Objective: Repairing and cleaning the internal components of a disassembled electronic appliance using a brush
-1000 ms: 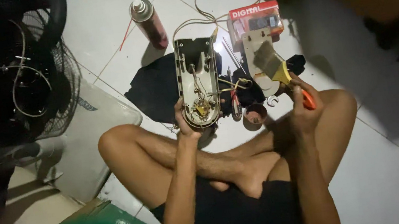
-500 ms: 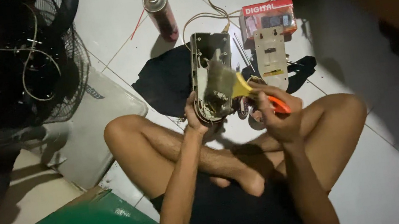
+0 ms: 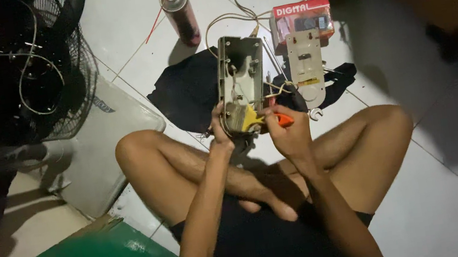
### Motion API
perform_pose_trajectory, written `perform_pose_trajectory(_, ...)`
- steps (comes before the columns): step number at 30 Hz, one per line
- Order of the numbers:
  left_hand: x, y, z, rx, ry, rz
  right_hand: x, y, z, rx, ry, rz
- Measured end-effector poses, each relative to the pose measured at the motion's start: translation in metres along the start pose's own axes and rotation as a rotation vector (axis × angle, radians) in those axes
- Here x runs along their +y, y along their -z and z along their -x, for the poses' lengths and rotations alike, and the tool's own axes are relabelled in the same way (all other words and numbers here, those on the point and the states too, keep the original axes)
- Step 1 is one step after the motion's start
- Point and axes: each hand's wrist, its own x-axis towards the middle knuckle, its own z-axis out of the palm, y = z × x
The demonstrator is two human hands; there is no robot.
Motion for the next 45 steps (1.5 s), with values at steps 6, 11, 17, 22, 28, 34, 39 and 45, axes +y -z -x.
perform_pose_trajectory(6,-0.014,0.007,0.001,0.066,0.092,-0.135,-0.034,0.031,-0.008,-0.243,0.106,0.136)
perform_pose_trajectory(11,0.005,0.035,-0.016,0.05,0.03,-0.138,-0.018,0.031,-0.006,-0.32,0.225,0.087)
perform_pose_trajectory(17,-0.004,0.016,-0.01,0.048,0.055,-0.163,-0.012,0.057,-0.015,-0.443,0.253,0.062)
perform_pose_trajectory(22,0.007,0.026,-0.016,0.118,-0.023,-0.156,0.009,0.037,-0.015,-0.34,0.205,-0.032)
perform_pose_trajectory(28,-0.008,-0.04,0.015,0.123,0.046,-0.193,-0.017,0.064,-0.018,-0.355,0.205,0.037)
perform_pose_trajectory(34,0.005,-0.01,-0.004,-0.011,0.026,-0.159,-0.014,0.102,-0.013,-0.151,0.166,0.098)
perform_pose_trajectory(39,0.007,-0.009,-0.005,-0.059,0.017,-0.191,-0.023,0.11,-0.008,-0.136,0.204,0.002)
perform_pose_trajectory(45,-0.002,-0.036,0.016,-0.016,0.039,-0.166,0.008,0.089,-0.008,-0.312,0.261,-0.14)
